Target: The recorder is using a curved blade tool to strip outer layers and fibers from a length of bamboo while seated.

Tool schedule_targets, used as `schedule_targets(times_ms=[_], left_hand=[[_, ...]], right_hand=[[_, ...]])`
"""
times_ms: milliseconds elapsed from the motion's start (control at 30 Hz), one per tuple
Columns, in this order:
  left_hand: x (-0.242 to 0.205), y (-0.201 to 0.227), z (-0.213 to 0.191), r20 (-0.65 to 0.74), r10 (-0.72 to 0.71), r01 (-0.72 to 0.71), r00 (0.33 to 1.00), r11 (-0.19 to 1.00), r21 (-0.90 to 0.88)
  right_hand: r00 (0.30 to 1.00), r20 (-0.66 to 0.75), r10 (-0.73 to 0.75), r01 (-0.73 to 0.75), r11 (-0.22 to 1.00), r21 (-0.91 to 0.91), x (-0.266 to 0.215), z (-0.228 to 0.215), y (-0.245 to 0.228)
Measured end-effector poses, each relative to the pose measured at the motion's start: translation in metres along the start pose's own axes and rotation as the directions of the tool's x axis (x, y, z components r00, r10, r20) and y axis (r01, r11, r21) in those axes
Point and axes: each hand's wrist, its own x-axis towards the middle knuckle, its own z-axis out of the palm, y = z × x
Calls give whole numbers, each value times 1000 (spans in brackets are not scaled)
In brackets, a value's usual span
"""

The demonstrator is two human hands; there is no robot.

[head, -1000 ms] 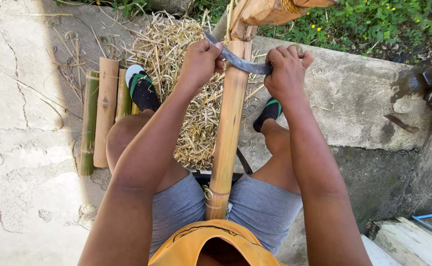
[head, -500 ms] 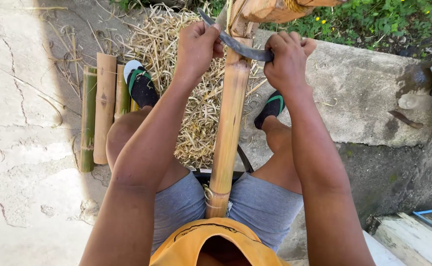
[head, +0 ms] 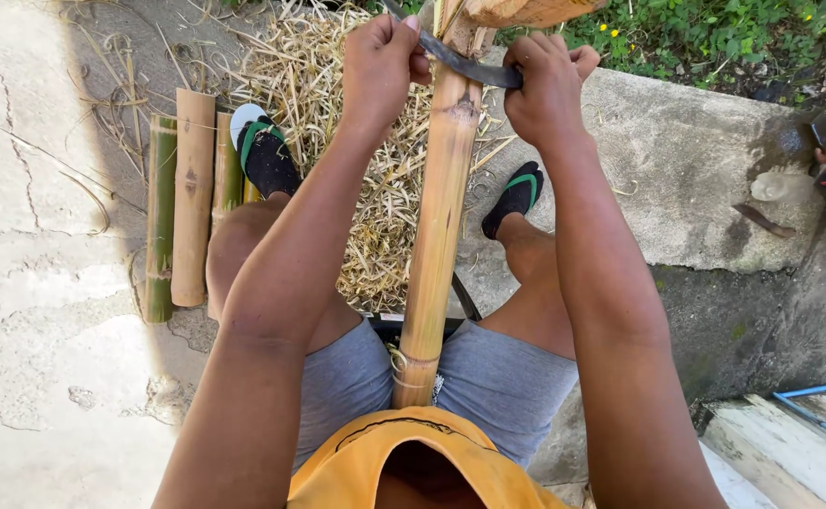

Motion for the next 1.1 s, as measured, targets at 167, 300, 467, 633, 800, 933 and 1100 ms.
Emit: schedule_targets(times_ms=[167, 300, 467, 633, 800, 933, 1100], left_hand=[[-34, 67, -13, 67, -30, 5, 997, 938, 348], [-40, 74, -32, 41, 372, -346, 927, 808, 478], [-30, 60, -26, 291, 659, -709, 694, 551, 441], [-29, 72, -4, 407, 436, -596, 802, 628, 501], [-16, 47, 6, 509, 461, -682, 727, 571, 457], [-21, 54, 15, 564, 328, -641, 758, 532, 554], [-15, 42, 17, 583, 191, -580, 789, 544, 607]], right_hand=[[971, 150, 187, -232, 579, 782, -58, -31, -7], [887, 187, 422, -344, 334, 877, -107, -61, -24], [761, 189, 621, -439, 278, 855, -137, -51, -14], [723, 247, 645, -499, 241, 832, -131, -51, -2], [722, 259, 642, -505, 232, 831, -122, -58, -4], [731, 266, 629, -534, 284, 796, -120, -56, -2], [716, 283, 638, -563, 288, 775, -118, -54, -2]])
